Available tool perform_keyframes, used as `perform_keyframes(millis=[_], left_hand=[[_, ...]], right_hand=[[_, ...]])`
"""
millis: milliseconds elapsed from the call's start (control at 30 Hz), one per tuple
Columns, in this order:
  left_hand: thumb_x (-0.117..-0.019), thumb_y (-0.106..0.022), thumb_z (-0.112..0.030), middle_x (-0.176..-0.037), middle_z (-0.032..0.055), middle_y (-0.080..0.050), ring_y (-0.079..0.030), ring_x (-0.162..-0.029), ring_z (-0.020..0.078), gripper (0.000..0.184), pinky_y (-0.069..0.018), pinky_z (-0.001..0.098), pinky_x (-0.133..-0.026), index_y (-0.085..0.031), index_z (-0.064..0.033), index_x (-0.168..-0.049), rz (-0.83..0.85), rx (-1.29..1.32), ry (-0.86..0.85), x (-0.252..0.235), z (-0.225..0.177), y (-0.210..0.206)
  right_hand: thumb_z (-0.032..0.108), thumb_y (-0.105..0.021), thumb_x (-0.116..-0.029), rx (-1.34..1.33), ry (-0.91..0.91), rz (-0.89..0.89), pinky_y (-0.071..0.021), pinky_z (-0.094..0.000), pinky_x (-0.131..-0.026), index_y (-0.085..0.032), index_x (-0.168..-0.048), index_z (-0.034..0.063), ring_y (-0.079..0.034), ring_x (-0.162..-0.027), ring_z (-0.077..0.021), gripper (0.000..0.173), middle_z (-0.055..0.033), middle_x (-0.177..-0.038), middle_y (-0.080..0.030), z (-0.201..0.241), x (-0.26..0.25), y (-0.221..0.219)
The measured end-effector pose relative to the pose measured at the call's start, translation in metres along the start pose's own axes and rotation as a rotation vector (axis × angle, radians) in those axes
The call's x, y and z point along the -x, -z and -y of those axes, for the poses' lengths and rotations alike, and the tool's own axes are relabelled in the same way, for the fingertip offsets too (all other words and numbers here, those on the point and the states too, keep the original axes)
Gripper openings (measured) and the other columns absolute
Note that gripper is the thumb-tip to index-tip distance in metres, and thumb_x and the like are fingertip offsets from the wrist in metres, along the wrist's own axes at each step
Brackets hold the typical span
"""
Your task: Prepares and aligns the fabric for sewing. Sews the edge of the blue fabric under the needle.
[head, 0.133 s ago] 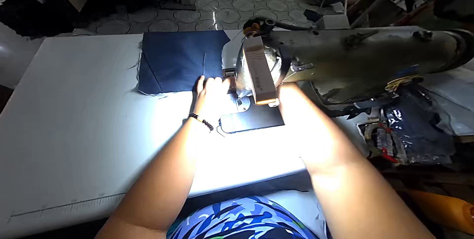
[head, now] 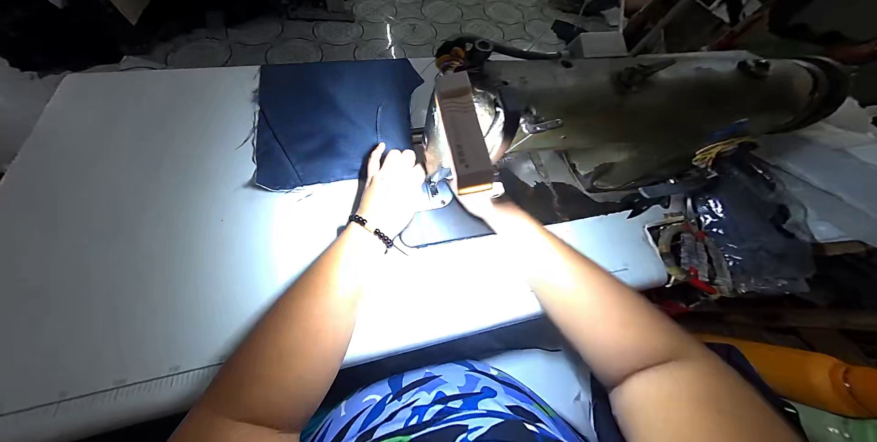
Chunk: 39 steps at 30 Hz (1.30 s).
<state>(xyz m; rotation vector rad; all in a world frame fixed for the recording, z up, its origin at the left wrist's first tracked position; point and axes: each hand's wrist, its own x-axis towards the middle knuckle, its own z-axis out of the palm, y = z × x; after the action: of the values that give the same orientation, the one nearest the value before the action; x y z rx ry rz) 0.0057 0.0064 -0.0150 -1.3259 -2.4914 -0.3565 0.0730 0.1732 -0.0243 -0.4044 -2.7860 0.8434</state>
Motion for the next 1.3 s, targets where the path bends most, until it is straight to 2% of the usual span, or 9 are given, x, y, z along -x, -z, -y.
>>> perform_keyframes(millis=[300,400,533,633,700,933,1033,1133,1300], left_hand=[[-0.0986,-0.06,-0.007,-0.109,0.0164,-0.067,-0.061,-0.114,0.037,0.016,-0.0334,0.0591,-0.114,-0.076,-0.0076,-0.096,0.095,-0.057,-0.002,-0.001,0.0,-0.002],[-0.0974,-0.06,-0.007,-0.1,0.0177,-0.067,-0.064,-0.103,0.0354,0.019,-0.0478,0.0538,-0.096,-0.076,-0.0048,-0.087,0.31,0.161,-0.09,0.01,0.01,0.03],[-0.0988,-0.056,-0.01,-0.103,0.0096,-0.076,-0.073,-0.096,0.0164,0.025,-0.0598,0.0347,-0.09,-0.07,-0.0034,-0.118,0.362,0.845,0.057,0.032,0.048,0.087],[-0.1073,-0.052,-0.033,-0.162,0.0084,-0.043,-0.039,-0.149,0.0291,0.052,-0.0272,0.0599,-0.121,-0.044,-0.0179,-0.157,0.282,0.275,0.268,0.055,0.098,0.06],[-0.1083,-0.043,-0.044,-0.17,0.009,-0.027,-0.022,-0.157,0.0358,0.057,-0.0146,0.0684,-0.121,-0.037,-0.0236,-0.161,0.308,0.03,0.342,0.091,0.126,0.042],[-0.1079,-0.034,-0.052,-0.168,0.0273,-0.016,-0.015,-0.152,0.0574,0.066,-0.0147,0.0809,-0.112,-0.025,-0.0196,-0.165,0.381,-0.072,0.586,0.191,0.07,0.082],[-0.1015,-0.044,-0.063,-0.145,0.0341,-0.051,-0.05,-0.128,0.0604,0.063,-0.0348,0.0793,-0.098,-0.048,-0.0297,-0.155,0.444,-0.166,0.495,0.185,0.0,0.102],[-0.1008,-0.056,-0.049,-0.117,0.0273,-0.067,-0.064,-0.108,0.0495,0.049,-0.0443,0.0713,-0.089,-0.069,-0.0119,-0.13,0.283,-0.137,0.404,0.155,0.004,0.091],[-0.1059,-0.041,-0.052,-0.167,0.0141,-0.031,-0.025,-0.153,0.0446,0.058,-0.0179,0.0731,-0.116,-0.039,-0.0312,-0.159,0.256,-0.046,0.46,0.147,0.045,0.053]], right_hand=[[0.019,-0.06,-0.0988,-0.1,0.076,-0.012,-0.0491,-0.0487,-0.103,-0.068,-0.121,-0.0032,-0.065,-0.117,-0.03,0.032,-0.0217,-0.118,-0.07,-0.006,-0.006,-0.008],[0.013,-0.06,-0.099,-0.129,0.056,0.016,-0.048,-0.0505,-0.104,-0.068,-0.12,-0.0072,-0.065,-0.118,-0.0335,0.03,-0.0247,-0.118,-0.069,0.009,0.001,0.006],[0.013,-0.059,-0.0997,-0.148,0.085,0.01,-0.0472,-0.0494,-0.106,-0.067,-0.123,-0.006,-0.064,-0.121,-0.033,0.031,-0.024,-0.121,-0.069,0.008,-0.001,0.005],[0.011,-0.058,-0.0997,-0.163,0.055,-0.003,-0.0456,-0.0517,-0.108,-0.061,-0.131,-0.007,-0.062,-0.125,-0.0347,0.036,-0.026,-0.127,-0.066,0.011,-0.004,0.005],[0.01,-0.057,-0.1003,-0.185,0.036,-0.003,-0.0441,-0.0496,-0.111,-0.056,-0.136,-0.0076,-0.059,-0.129,-0.0343,0.04,-0.0269,-0.132,-0.062,0.016,0.0,0.008],[0.01,-0.062,-0.0991,-0.31,0.074,-0.001,-0.054,-0.042,-0.091,-0.067,-0.124,0.002,-0.063,-0.108,-0.0288,0.027,-0.021,-0.129,-0.06,0.011,0.087,0.027],[0.013,-0.064,-0.0959,-0.312,0.269,-0.036,-0.0592,-0.0383,-0.085,-0.076,-0.104,0.0034,-0.071,-0.093,-0.0176,0.018,-0.0095,-0.1,-0.074,0.016,0.154,0.006],[0.027,-0.058,-0.1009,-0.135,0.527,0.006,-0.0549,-0.0436,-0.096,-0.075,-0.115,0.0082,-0.066,-0.114,-0.0251,0.029,-0.0122,-0.118,-0.069,0.027,0.18,-0.016],[0.041,-0.056,-0.1026,0.044,0.475,0.108,-0.054,-0.0542,-0.097,-0.071,-0.128,0.0107,-0.062,-0.125,-0.0332,0.042,-0.0165,-0.133,-0.064,0.025,0.187,-0.013]])
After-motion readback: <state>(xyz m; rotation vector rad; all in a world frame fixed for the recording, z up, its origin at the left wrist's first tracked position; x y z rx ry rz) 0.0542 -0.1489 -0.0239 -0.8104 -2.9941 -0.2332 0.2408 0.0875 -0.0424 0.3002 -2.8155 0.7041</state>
